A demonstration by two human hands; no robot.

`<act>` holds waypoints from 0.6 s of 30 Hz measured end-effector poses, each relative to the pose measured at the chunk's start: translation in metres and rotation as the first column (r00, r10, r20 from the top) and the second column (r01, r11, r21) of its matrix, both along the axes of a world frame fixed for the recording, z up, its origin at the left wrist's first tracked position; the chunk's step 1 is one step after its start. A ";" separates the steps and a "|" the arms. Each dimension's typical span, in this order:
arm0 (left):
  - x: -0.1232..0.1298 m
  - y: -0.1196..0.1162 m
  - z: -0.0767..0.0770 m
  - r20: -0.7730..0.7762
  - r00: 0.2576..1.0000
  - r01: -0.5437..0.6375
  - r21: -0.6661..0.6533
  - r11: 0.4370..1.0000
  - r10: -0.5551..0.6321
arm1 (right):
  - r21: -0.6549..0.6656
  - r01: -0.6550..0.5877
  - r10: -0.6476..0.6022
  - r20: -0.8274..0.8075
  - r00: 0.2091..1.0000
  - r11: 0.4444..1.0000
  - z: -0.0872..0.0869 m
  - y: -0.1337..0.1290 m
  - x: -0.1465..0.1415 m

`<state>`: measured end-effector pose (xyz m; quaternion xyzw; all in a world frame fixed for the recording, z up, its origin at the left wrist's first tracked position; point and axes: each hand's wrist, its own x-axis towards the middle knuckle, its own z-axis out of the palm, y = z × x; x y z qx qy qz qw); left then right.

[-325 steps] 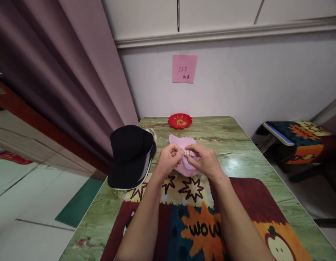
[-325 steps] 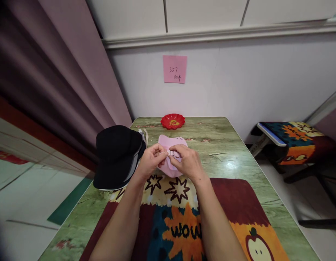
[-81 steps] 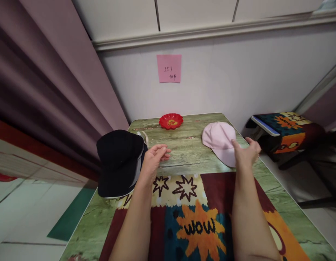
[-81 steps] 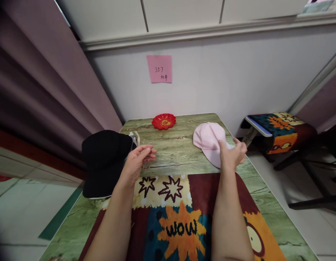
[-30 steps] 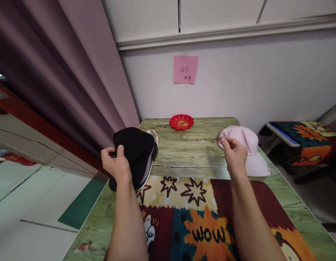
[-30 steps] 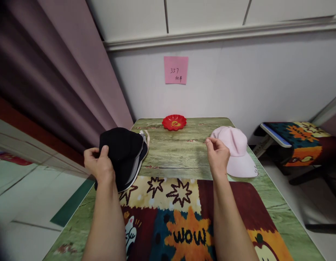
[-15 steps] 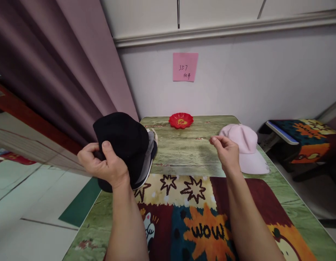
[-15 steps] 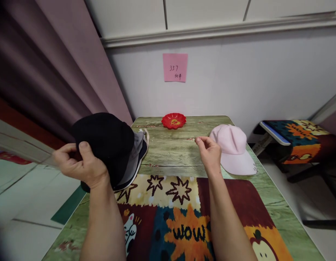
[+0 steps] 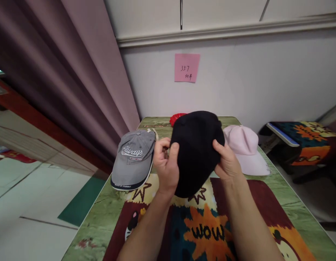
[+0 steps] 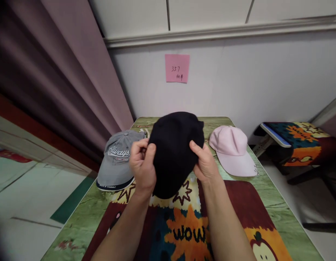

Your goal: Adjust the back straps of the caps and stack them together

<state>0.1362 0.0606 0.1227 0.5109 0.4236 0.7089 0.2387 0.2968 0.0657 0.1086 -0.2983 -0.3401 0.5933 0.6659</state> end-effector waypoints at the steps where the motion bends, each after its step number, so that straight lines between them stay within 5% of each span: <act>1: 0.005 -0.001 -0.003 -0.013 0.998 0.068 -0.045 0.997 -0.069 | 0.003 0.071 -0.071 -0.032 0.997 0.997 0.001 0.001 0.004; 4: 0.009 -0.001 -0.005 -0.080 0.973 0.198 -0.196 0.961 -0.217 | 0.051 0.201 -0.198 -0.061 0.978 0.978 0.004 0.002 0.017; 9: -0.008 0.005 -0.003 -0.349 0.887 0.123 -0.454 0.883 -0.303 | 0.165 0.409 -0.423 0.061 0.904 0.898 -0.003 0.002 0.026; 11: -0.014 0.008 -0.006 -0.303 0.832 0.193 -0.627 0.755 -0.464 | 0.225 0.431 -0.473 0.182 0.862 0.874 -0.007 0.001 0.025; 14: -0.014 0.012 -0.015 0.035 0.755 0.417 -0.796 0.439 -0.655 | 0.369 0.323 -0.462 0.399 0.792 0.872 -0.009 0.000 0.022; 18: -0.001 0.018 -0.031 0.482 0.623 0.704 -0.689 0.173 -0.617 | 0.487 -0.005 -0.382 0.691 0.613 0.873 -0.003 0.001 0.019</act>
